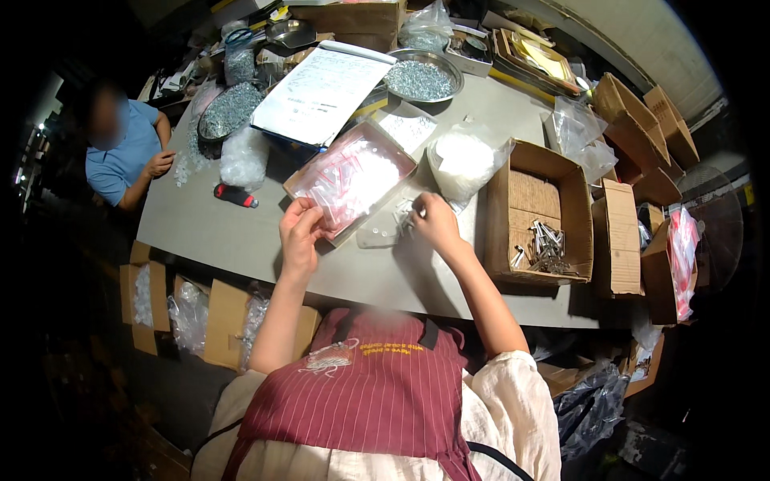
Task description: The person repeatedly picks small metallic components from a cardboard box and places them into clear plastic bags on a cluttered work table. The person handles the items one at a time and sets the filled bags aside.
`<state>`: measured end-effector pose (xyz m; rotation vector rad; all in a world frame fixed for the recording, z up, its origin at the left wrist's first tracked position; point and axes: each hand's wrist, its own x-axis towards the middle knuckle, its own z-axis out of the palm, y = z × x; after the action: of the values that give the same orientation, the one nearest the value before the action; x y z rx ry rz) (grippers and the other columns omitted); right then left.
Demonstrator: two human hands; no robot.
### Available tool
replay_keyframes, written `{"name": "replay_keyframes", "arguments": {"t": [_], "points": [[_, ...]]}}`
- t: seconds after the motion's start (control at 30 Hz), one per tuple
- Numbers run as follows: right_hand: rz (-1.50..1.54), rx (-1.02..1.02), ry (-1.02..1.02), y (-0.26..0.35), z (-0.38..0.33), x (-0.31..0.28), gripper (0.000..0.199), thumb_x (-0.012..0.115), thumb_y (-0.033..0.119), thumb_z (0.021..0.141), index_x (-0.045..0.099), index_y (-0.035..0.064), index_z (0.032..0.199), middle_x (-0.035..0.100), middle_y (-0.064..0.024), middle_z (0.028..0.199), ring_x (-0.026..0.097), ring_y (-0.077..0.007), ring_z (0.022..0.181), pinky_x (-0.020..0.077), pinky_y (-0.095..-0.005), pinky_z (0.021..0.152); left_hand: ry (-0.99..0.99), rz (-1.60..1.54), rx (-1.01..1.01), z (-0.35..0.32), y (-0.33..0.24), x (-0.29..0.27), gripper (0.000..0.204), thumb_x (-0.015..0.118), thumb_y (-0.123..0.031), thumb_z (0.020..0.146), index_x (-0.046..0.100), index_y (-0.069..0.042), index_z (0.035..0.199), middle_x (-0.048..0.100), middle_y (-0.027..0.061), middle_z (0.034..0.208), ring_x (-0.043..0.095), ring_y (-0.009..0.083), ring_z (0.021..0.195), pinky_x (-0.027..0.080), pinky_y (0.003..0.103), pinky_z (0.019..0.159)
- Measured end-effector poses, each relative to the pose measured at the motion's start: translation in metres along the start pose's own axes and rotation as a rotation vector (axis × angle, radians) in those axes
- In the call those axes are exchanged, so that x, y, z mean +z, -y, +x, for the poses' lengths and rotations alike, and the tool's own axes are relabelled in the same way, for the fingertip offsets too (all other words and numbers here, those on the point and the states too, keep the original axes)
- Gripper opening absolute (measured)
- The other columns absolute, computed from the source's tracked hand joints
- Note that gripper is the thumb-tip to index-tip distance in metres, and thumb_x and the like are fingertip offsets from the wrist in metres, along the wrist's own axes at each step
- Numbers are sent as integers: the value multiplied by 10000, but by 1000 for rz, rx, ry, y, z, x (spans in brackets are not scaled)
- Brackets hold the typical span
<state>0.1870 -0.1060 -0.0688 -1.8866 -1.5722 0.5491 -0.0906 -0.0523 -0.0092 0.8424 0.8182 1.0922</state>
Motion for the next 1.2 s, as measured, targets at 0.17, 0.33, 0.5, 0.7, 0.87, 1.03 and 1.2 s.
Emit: {"name": "replay_keyframes", "arguments": {"t": [0.17,0.33,0.5,0.7,0.87,1.03,1.2], "points": [[-399,-147,9,-5,-15,17,233,728,213,858,641,7,925,673,-204,905,664,-396,805,534,-488,758,26,173,69,-8,13,4,235,595,-30,927,633,-1,1157,688,26,866,585,61,711,463,212,608],[-454,-197,2,-16,-12,12,191,689,174,812,652,7,897,672,-186,866,659,-386,792,525,-483,759,16,307,153,-18,16,13,193,638,-50,946,720,-4,1115,677,-15,871,555,28,746,425,192,619],[-326,-204,-44,-19,-20,1,154,689,111,798,643,-1,894,663,-212,880,650,-429,796,528,-508,731,19,515,290,-23,12,17,110,682,-84,950,735,-8,1010,642,-20,808,477,39,670,387,223,581],[-344,-206,-100,-22,-23,-4,199,732,147,805,658,1,917,667,-208,879,646,-430,809,521,-512,767,-65,908,526,-35,0,36,128,773,-110,897,699,-7,881,592,18,745,458,87,623,392,259,573],[-424,-184,-17,-24,-22,2,233,730,210,827,658,11,926,675,-183,893,658,-377,833,504,-484,791,-1,806,499,-33,-1,46,142,796,-111,870,695,-11,872,615,41,779,529,105,664,434,268,605],[-706,-291,-62,-32,-28,18,146,673,154,744,661,25,812,667,-154,799,658,-339,726,478,-433,744,115,890,481,-42,10,58,179,817,-126,816,678,-17,844,654,111,823,643,263,736,500,350,634],[-649,-291,-9,-38,-44,-1,129,652,146,721,660,32,781,656,-143,768,660,-317,725,465,-416,763,209,1057,591,-53,26,66,225,845,-150,790,664,-26,842,604,72,779,594,218,701,484,334,643]]}}
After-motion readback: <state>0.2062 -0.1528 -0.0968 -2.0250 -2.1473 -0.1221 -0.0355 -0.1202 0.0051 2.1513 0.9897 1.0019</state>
